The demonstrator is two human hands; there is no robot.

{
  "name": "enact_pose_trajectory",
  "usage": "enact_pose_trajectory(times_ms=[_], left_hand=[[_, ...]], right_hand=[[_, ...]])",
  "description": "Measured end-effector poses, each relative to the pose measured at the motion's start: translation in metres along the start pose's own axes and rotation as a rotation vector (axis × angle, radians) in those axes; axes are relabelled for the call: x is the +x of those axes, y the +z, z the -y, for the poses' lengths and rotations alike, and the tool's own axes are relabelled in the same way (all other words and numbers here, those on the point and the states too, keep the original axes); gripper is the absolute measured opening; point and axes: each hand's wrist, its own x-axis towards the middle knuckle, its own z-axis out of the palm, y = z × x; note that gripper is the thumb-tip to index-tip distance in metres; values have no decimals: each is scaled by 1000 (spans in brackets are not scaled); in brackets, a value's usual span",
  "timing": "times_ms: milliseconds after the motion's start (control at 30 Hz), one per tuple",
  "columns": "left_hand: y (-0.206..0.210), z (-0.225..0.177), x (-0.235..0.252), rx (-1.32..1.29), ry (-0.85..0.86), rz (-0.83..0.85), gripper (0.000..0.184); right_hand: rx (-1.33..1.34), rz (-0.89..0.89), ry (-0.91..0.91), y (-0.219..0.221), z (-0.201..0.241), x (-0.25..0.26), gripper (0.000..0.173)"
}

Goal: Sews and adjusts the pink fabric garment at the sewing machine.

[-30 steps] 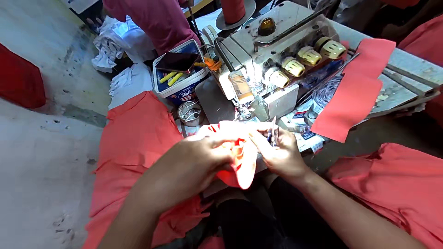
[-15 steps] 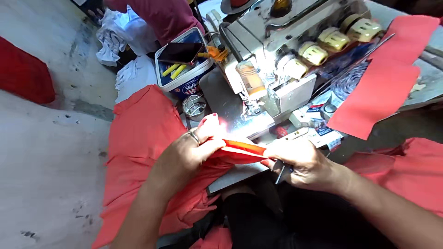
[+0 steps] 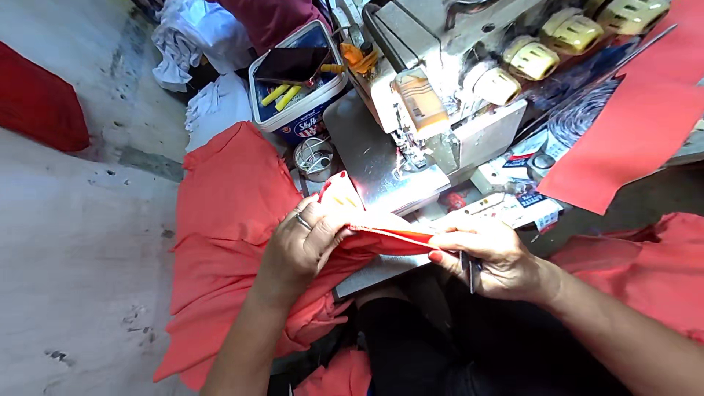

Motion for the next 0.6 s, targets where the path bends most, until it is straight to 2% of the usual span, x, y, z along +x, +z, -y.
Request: enact_pose_trajectory(times_ms=[233, 467, 533, 600], left_hand=[[-3, 6, 12, -94, -117, 179, 21], [-5, 22, 27, -381, -305, 298, 11], [-1, 24, 26, -358, -376, 318, 9], [1, 19, 25, -166, -403, 327, 13]], right_hand=[[14, -20, 46, 4, -4, 0, 21], [10, -203, 237, 11, 3, 13, 12], [-25, -226, 255, 13, 1, 16, 12], [-89, -222, 250, 14, 2, 19, 12]])
